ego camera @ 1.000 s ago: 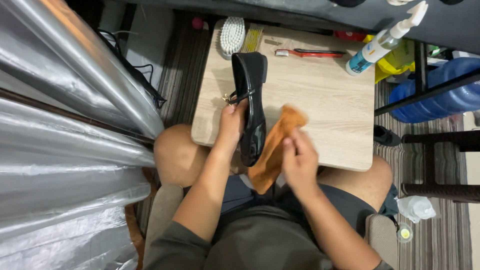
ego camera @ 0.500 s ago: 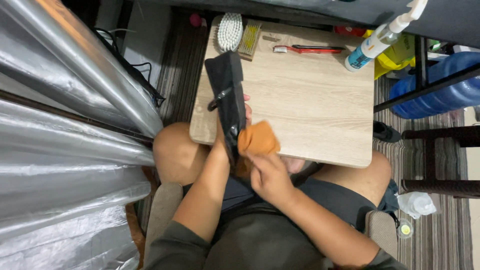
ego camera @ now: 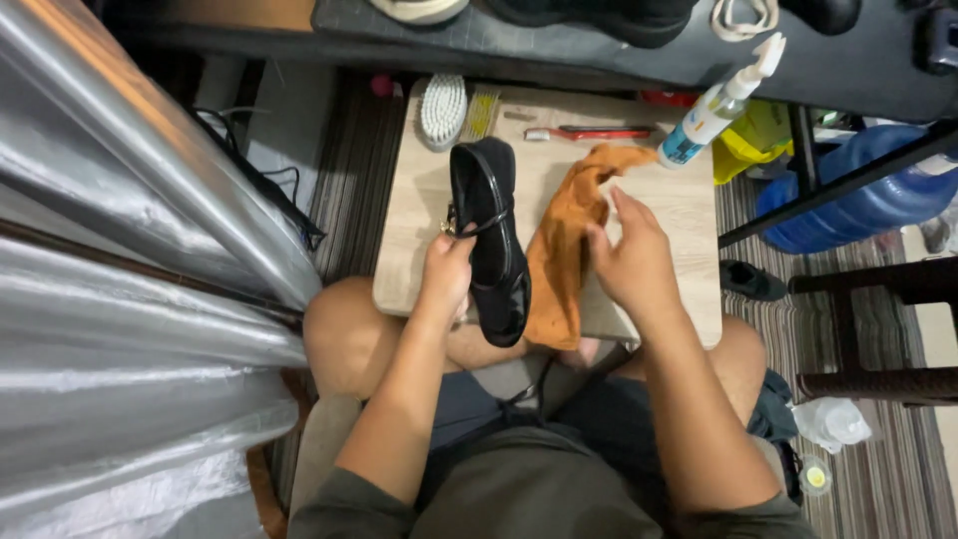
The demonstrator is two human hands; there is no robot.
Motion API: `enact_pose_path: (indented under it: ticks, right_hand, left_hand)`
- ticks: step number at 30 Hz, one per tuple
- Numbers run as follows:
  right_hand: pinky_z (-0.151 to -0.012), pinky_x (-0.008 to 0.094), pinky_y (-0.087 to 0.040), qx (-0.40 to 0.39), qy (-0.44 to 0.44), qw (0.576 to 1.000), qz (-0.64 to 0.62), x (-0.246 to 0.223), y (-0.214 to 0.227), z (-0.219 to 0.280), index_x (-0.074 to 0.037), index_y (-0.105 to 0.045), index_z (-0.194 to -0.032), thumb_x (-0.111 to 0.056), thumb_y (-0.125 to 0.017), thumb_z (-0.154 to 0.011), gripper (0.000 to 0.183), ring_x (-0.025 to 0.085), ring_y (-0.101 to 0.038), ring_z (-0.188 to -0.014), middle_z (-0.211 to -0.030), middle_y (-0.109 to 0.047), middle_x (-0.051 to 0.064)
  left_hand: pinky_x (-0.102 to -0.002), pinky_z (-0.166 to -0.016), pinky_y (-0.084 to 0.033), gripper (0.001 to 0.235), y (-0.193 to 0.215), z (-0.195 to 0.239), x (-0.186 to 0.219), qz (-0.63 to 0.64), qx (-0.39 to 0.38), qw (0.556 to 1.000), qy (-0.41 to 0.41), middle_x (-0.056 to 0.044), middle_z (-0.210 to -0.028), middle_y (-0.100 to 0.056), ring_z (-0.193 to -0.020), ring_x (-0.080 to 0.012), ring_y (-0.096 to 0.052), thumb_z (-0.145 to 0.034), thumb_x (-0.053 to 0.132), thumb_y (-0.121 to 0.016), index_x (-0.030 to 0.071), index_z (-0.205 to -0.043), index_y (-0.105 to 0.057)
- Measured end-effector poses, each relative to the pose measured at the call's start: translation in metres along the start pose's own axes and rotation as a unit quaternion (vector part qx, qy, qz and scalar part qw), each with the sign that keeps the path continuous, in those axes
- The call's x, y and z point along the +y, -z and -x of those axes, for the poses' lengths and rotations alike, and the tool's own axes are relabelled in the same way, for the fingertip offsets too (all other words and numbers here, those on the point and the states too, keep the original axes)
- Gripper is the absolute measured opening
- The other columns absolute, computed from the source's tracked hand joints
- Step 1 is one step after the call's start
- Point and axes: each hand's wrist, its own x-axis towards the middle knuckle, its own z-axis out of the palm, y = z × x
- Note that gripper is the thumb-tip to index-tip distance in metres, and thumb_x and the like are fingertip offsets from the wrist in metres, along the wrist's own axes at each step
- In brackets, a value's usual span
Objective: The person wipes a black loafer with a brown cloth, turning the shoe to clean the sides, heel, and sole. They then rub the shoe with their bare hands to buff the surface and inspect the shoe from multiple angles.
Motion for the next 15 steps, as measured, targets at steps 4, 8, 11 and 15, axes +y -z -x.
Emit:
enact_pose_path:
  ticks: [4, 8, 11, 15]
  right_hand:
    - [-0.097, 0.05, -0.052, -0.128, -0.044, 0.99, 0.035, -0.011, 0.019, 0.06, 0.004, -0.074, -0.111, -0.011, -0.073, -0.084, 0.031, 0.042, -0.069, -0.105, -0.101, -0.072, 0.025]
    - [-0.102, 0.045, -0.046, -0.636, -0.057, 0.76, 0.121, -0.049, 0.0, 0.106, -0.013, -0.062, -0.133, -0.04, -0.053, -0.099, 0.044, 0.036, -0.062, -0.121, -0.133, -0.063, 0.015]
    - [-0.101, 0.057, -0.043, -0.513, -0.084, 0.841, 0.152, 0.02, -0.073, 0.131, -0.01, -0.056, -0.13, -0.045, -0.042, -0.104, 0.046, 0.05, -0.055, -0.119, -0.133, -0.055, 0.025]
    - [-0.104, 0.058, -0.041, -0.542, -0.089, 0.815, 0.186, 0.012, -0.073, 0.126, -0.011, -0.047, -0.134, -0.044, -0.045, -0.101, 0.046, 0.048, -0.05, -0.124, -0.138, -0.049, 0.023]
  left_hand:
    - [-0.037, -0.083, -0.06, 0.02, 0.0, 0.006, 0.012, 0.042, 0.019, 0.998, 0.033, -0.016, -0.096, -0.075, -0.088, -0.022, -0.071, -0.094, 0.014, -0.074, 0.001, -0.108, -0.069]
    - [-0.033, -0.095, -0.053, 0.026, -0.007, 0.014, 0.034, 0.035, 0.025, 0.994, 0.101, -0.017, -0.114, -0.073, -0.109, -0.0253, -0.068, -0.092, 0.011, -0.061, 0.0, -0.115, -0.066]
    - [-0.033, -0.091, -0.055, 0.017, 0.003, 0.0, 0.006, 0.07, 0.024, 0.995, 0.063, -0.017, -0.105, -0.074, -0.099, -0.024, -0.069, -0.09, 0.007, -0.065, 0.0, -0.106, -0.067]
    - [-0.047, -0.09, -0.061, 0.02, 0.012, -0.001, -0.002, 0.06, -0.01, 0.998, 0.033, -0.018, -0.1, -0.075, -0.096, -0.0261, -0.072, -0.094, 0.009, -0.067, 0.0, -0.112, -0.071]
